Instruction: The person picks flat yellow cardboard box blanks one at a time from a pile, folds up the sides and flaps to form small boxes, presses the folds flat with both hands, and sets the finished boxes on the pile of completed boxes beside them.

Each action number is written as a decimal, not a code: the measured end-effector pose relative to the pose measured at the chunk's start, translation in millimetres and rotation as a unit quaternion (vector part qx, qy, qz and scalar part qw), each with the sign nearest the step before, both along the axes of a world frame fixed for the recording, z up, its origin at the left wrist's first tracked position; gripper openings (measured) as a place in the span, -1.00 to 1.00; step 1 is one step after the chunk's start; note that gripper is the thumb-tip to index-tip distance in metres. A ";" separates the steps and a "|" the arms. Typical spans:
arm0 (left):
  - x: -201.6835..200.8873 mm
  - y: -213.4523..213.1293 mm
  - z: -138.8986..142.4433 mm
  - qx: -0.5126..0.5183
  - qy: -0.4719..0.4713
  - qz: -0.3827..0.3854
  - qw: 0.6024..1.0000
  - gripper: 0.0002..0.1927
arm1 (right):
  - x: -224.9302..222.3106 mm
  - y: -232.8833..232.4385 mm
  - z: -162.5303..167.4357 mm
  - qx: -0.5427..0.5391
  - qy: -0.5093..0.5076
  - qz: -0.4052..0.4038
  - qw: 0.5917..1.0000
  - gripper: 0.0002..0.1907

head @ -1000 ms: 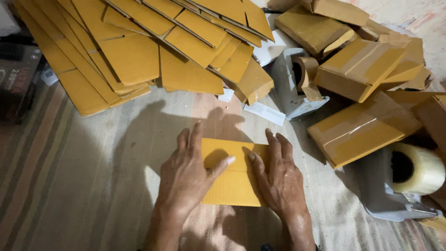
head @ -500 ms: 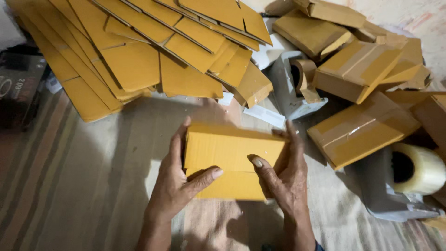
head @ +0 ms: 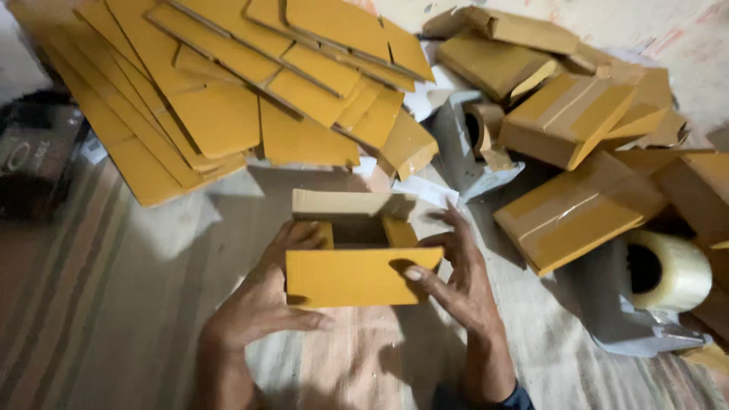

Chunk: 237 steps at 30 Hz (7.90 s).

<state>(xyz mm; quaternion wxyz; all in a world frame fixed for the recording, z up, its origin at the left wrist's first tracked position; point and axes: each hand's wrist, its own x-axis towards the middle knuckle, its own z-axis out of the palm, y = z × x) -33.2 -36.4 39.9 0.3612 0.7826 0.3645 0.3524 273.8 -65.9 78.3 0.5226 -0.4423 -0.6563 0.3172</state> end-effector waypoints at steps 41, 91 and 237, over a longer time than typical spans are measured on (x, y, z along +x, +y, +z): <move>10.4 1.1 8.0 -0.100 0.069 0.051 0.991 -0.22 | -2.7 -12.1 11.7 -0.242 -0.164 -0.167 0.942 -0.52; 5.2 1.8 3.8 -0.105 0.032 -0.021 0.994 -0.34 | -36.1 4.9 -33.6 -0.057 -0.458 -0.287 0.840 -0.67; 61.6 -13.1 9.6 0.053 0.232 0.351 0.906 -0.40 | -104.2 -16.8 -39.0 -0.033 -0.558 -0.074 0.826 -0.16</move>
